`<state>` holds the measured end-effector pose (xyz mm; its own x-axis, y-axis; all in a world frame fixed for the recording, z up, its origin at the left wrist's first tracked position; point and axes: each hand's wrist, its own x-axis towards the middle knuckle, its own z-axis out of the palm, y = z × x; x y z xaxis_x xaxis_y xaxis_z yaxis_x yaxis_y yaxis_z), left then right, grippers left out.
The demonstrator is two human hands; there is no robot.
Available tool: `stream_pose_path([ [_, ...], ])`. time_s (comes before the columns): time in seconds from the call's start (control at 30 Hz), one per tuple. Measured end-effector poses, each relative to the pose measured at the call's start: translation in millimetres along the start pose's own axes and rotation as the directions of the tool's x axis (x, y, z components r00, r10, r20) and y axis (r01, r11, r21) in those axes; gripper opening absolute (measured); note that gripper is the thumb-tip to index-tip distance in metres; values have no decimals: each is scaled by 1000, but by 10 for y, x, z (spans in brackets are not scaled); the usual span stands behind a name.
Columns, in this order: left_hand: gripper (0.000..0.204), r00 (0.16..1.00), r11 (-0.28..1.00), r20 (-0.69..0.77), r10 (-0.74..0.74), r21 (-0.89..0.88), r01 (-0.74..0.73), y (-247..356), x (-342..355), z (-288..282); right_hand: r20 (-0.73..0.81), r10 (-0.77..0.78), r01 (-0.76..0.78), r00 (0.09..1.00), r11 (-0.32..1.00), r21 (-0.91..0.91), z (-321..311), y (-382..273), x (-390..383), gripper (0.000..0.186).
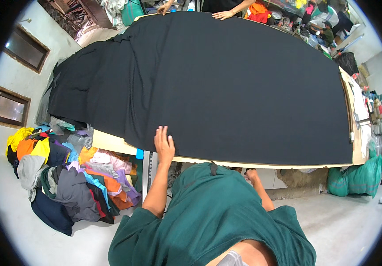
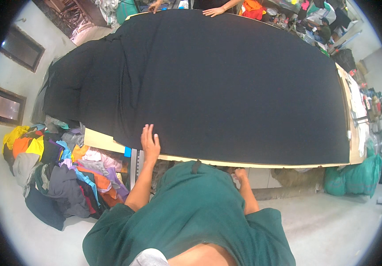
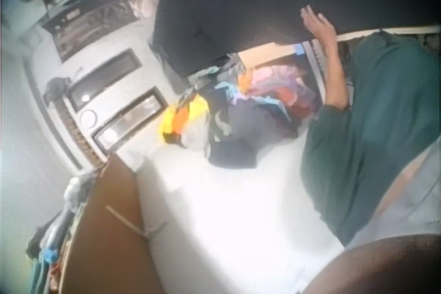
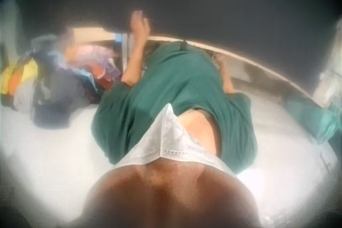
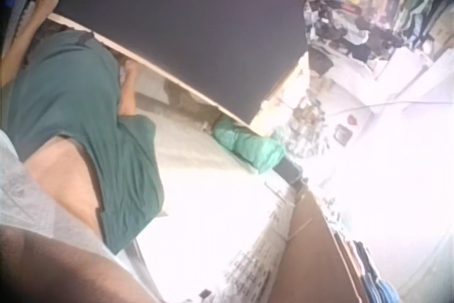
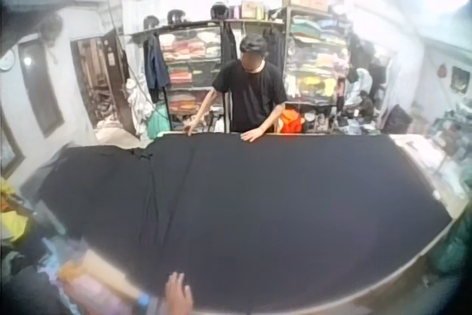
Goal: The person uses a rotary cutter and a long metal ruler to cut a large piece of black fabric on a wooden table. They repeatedly align the ruler, cut the fabric, and smooth the material with their hands. Another person assists by holding the fabric at the far end of the table.
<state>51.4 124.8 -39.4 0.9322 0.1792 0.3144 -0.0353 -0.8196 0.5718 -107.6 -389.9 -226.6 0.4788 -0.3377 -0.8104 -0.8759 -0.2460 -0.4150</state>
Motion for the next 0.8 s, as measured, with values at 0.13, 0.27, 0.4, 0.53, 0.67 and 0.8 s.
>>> stream_pose_path([
  [0.13, 46, 968, 964, 173, 183, -225, -142, 300, -4, 246, 60, -122, 134, 991, 958, -253, 102, -360, -474, 34],
  [0.27, 50, 935, 960, 255, 248, 66, -272, 507, -140, 498, 0, -110, 108, 994, 975, -193, -6, -475, -809, 39],
  [0.4, 52, 940, 950, 270, 208, 174, -260, 527, -211, 554, -16, -40, 38, 999, 991, -130, -73, -390, -849, 42],
  [0.53, 53, 935, 949, 287, 209, 172, -265, 495, -206, 563, -41, -161, 157, 986, 985, -76, -83, -255, -876, 35],
  [0.67, 53, 934, 948, 293, 205, 177, -264, 509, -196, 549, -32, -179, 170, 983, 967, -192, -30, -30, -697, 40],
  [0.8, 53, 933, 948, 294, 208, 176, -267, 516, -199, 529, -81, -221, 195, 972, 950, -243, 34, 92, -495, 41],
])
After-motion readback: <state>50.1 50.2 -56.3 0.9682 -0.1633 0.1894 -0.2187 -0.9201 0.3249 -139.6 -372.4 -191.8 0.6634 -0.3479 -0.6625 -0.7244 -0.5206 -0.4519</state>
